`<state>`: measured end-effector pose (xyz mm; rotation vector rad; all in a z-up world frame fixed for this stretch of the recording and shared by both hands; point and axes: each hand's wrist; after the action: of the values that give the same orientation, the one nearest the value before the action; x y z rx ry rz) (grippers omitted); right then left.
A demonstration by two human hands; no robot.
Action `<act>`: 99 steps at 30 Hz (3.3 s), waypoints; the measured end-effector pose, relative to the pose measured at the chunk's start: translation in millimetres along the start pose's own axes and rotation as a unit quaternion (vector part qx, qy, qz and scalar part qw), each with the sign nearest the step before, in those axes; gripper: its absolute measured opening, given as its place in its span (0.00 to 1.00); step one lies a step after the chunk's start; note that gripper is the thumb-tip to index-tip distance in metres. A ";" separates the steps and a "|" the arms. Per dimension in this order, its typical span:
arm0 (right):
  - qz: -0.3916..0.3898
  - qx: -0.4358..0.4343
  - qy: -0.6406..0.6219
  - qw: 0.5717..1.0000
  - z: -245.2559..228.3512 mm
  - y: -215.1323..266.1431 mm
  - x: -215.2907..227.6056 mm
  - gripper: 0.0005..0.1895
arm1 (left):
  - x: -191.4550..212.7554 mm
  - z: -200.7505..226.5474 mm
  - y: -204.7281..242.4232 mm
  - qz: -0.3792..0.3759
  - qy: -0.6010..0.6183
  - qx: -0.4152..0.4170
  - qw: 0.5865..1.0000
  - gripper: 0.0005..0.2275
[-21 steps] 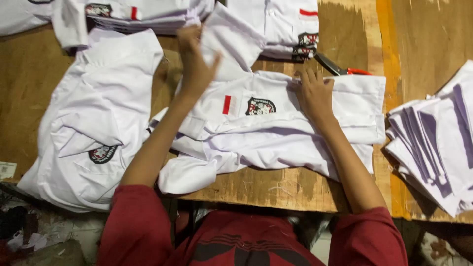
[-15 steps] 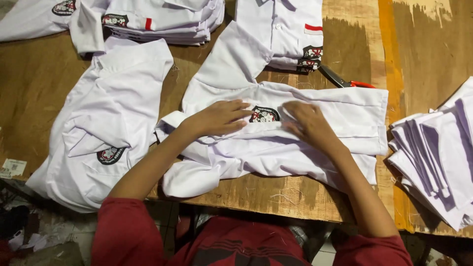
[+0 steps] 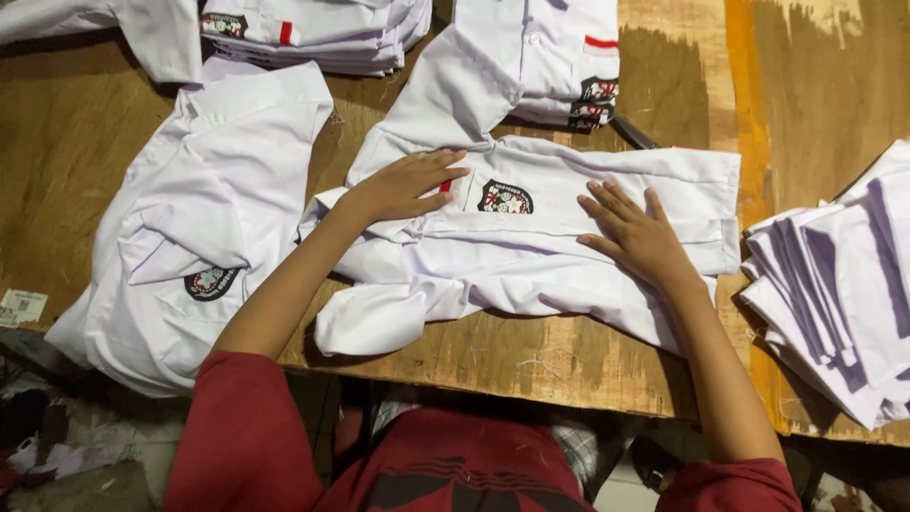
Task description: The person folds a white shirt on a wooden table, using red-handled scissors to cut a thread near the collar. They fold the sleeves and body of the shirt, then place it on a stack of similar shirts.
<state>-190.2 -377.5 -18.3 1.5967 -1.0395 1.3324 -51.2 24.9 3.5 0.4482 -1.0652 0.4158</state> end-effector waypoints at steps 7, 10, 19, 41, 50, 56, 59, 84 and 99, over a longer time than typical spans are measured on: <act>-0.016 -0.024 -0.015 0.999 -6.7 0.6 13.5 0.33 | 4.7 3.2 1.6 0.005 0.002 -0.004 1.000 0.24; -0.006 -0.022 -0.015 1.000 -0.4 7.9 11.5 0.32 | 10.0 6.0 6.3 0.010 0.036 -0.005 0.999 0.23; 0.229 -0.063 0.170 0.957 59.2 94.6 -53.1 0.10 | 49.8 78.6 102.5 0.202 0.141 -0.003 0.969 0.12; 0.285 -0.233 -0.162 0.915 -21.0 162.0 -29.1 0.24 | -27.0 103.6 150.7 0.136 0.007 0.261 0.956 0.26; 0.385 -0.205 -0.323 0.840 -16.1 168.6 -23.3 0.11 | -36.3 66.8 160.7 0.245 0.138 0.134 0.950 0.15; 0.482 -0.241 -0.481 0.692 15.9 187.3 -42.4 0.13 | -31.0 46.3 168.8 0.336 0.315 0.169 0.872 0.10; 0.445 -0.294 -0.499 0.683 27.5 192.6 -40.6 0.15 | -17.9 45.1 158.8 0.378 0.312 0.172 0.855 0.17; 0.075 -0.331 -0.449 0.826 -48.8 152.2 57.4 0.29 | -14.4 147.6 142.9 -0.008 -0.014 0.036 0.999 0.30; 0.130 -0.328 -0.259 0.899 -34.1 168.0 29.6 0.14 | 4.5 138.8 165.3 -0.240 0.156 0.239 0.928 0.21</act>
<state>-355.5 -407.0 27.0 1.3200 -1.8481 0.5757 -238.7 88.7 89.3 1.0165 -0.5060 0.2902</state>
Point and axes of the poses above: each hand's wrist, its own y-axis away from the middle knuckle, its own x-axis out of the back of the hand, z = x × y, and after that the axes turned 2 degrees about -z, right-handed
